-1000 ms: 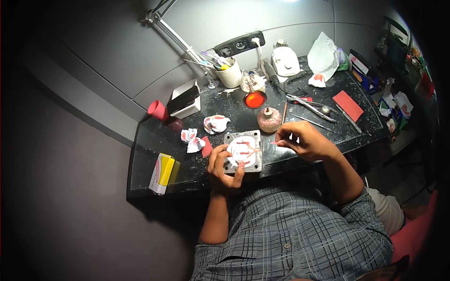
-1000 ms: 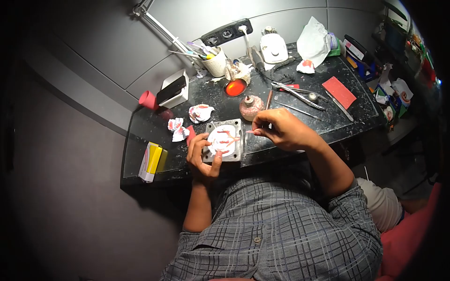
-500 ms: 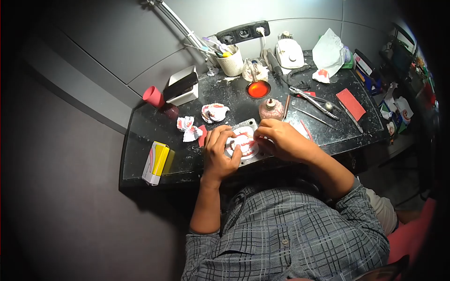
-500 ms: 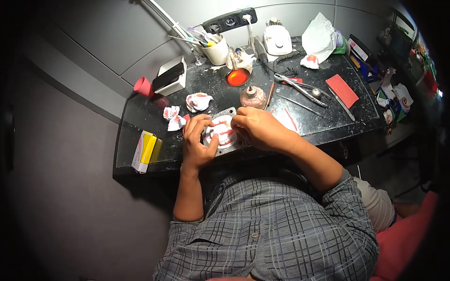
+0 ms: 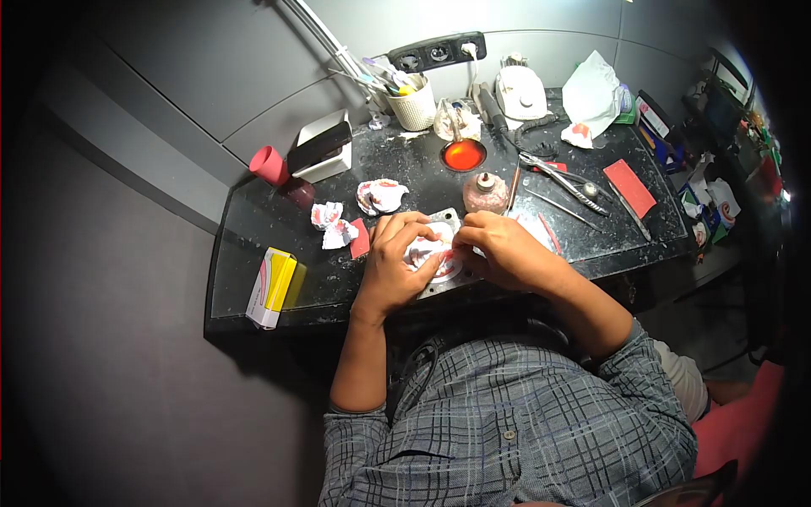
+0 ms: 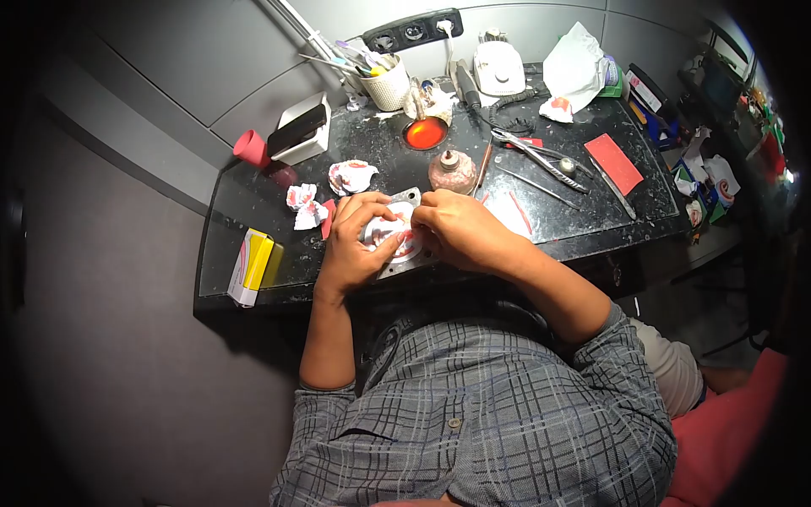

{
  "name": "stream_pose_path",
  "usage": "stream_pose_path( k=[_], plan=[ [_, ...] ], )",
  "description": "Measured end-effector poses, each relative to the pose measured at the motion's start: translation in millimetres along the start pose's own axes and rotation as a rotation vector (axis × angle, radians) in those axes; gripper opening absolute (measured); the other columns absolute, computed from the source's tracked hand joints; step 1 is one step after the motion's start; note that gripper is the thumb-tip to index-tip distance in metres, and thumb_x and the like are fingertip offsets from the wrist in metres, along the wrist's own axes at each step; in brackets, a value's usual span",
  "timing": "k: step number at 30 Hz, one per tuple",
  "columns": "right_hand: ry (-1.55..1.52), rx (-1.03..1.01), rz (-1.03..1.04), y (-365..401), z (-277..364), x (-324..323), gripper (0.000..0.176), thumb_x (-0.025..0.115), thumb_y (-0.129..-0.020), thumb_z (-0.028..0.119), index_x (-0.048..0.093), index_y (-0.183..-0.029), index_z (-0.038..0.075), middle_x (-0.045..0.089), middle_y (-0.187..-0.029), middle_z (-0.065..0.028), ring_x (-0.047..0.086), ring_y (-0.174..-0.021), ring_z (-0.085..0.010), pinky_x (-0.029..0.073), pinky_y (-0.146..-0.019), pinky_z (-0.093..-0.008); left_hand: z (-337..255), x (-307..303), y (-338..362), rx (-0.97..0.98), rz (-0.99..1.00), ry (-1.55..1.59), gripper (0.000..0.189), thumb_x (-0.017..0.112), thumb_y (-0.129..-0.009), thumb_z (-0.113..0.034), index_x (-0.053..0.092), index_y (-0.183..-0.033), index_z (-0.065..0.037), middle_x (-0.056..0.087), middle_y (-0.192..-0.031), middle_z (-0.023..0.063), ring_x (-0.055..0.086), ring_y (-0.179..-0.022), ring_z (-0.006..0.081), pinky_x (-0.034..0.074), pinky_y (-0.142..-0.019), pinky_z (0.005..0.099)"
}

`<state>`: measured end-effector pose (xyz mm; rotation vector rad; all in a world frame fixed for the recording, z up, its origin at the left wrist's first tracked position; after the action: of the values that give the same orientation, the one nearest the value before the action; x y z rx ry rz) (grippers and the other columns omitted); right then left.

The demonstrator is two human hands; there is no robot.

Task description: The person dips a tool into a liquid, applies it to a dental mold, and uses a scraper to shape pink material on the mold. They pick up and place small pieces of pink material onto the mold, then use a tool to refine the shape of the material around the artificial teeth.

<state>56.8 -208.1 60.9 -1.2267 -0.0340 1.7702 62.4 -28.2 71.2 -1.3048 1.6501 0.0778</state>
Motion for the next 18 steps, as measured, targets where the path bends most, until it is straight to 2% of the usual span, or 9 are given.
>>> stream_pose_path(
  k=[8,13,16,18],
  plan=[
    [0.002,0.01,0.003,0,-1,-3,0.012,0.074,-0.088,0.011,0.069,-0.091,0.001,0.063,-0.088,-0.0153,0.065,-0.087,-0.0365,0.054,-0.076,-0.0483,10,4,-10,0.02,0.11,0.002,0.032,0.086,-0.077,-0.018,0.072,-0.104,-0.008,0.067,-0.133,0.0123,0.059,-0.127,0.0329,0.043,-0.111,0.0459],
    [0.022,0.005,0.017,-1,0,-4,0.012,0.074,-0.09,0.012,0.069,-0.091,0.001,0.064,-0.09,-0.0154,0.066,-0.088,-0.0366,0.055,-0.078,-0.048,16,10,-14,0.061,0.161,0.011,0.049,0.086,-0.077,-0.024,0.069,-0.121,-0.01,0.063,-0.143,0.0161,0.055,-0.139,0.036,0.038,-0.118,0.0477],
    [0.032,0.009,0.022,-1,0,-5,0.013,0.074,-0.091,0.013,0.069,-0.091,0.001,0.065,-0.091,-0.0158,0.066,-0.089,-0.0368,0.055,-0.079,-0.0478,21,11,-17,0.033,0.19,0.052,0.056,0.085,-0.077,-0.025,0.067,-0.127,-0.009,0.062,-0.145,0.0177,0.054,-0.141,0.0377,0.036,-0.121,0.0483],
    [0.029,0.01,0.025,-1,1,-5,0.013,0.074,-0.091,0.013,0.069,-0.092,0.001,0.065,-0.092,-0.0159,0.066,-0.09,-0.0369,0.055,-0.079,-0.0479,22,10,-18,0.036,0.208,0.049,0.057,0.085,-0.078,-0.024,0.066,-0.129,-0.008,0.062,-0.145,0.0185,0.056,-0.139,0.0363,0.038,-0.12,0.0472]
  ],
)
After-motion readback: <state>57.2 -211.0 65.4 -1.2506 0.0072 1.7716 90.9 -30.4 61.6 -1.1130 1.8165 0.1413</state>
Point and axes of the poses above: each hand's wrist, its own y-axis away from the middle knuckle, its own x-axis out of the palm, z = x × y, the point moved 6 cm from there along -y, towards the middle knuckle
